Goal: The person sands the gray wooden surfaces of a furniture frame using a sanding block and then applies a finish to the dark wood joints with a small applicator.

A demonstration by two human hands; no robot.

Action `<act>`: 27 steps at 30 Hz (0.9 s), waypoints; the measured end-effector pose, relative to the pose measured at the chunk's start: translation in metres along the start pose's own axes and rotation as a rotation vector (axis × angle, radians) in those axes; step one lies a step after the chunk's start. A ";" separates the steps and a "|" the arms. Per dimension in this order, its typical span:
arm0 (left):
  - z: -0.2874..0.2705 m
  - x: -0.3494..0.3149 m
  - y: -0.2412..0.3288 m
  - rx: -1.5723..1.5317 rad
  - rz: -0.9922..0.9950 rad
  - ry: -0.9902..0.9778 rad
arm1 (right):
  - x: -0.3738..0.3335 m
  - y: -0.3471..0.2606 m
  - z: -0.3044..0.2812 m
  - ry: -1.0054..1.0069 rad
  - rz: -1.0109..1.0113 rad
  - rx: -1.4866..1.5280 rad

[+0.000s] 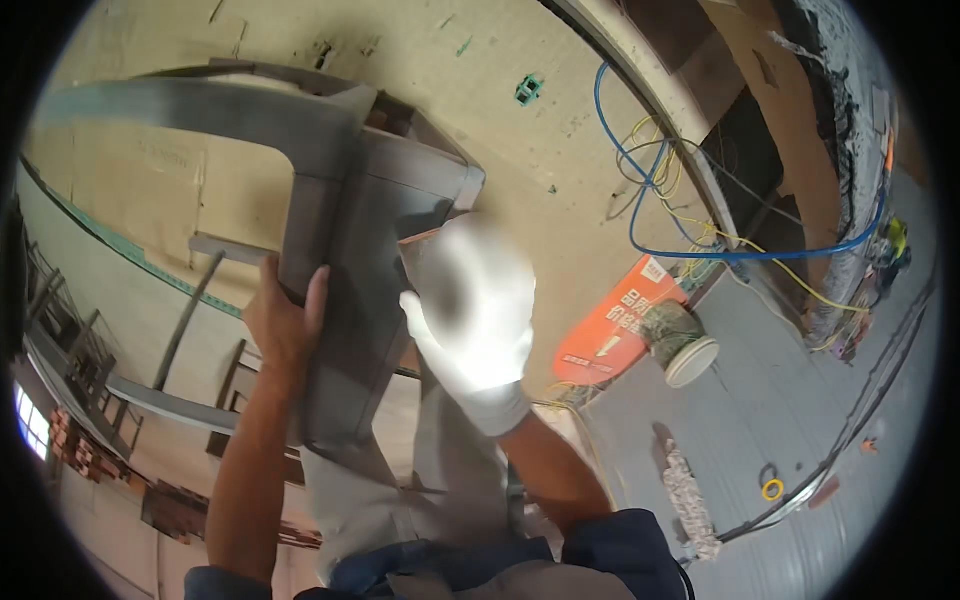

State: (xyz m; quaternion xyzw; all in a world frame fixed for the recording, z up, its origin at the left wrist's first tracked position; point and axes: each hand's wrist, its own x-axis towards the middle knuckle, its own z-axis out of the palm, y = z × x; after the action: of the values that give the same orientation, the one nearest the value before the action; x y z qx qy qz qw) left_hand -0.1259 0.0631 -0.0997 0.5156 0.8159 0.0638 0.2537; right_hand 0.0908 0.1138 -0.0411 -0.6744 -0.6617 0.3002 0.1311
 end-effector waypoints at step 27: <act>-0.003 0.003 -0.008 -0.285 -0.024 -0.155 | 0.029 -0.055 0.071 0.443 0.368 -0.078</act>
State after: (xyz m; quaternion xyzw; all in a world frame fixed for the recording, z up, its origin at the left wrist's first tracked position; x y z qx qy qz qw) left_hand -0.1347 0.0625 -0.1015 0.4682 0.7826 0.1357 0.3872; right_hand 0.0036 0.1308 -0.0716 -0.8367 -0.4947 0.1387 0.1899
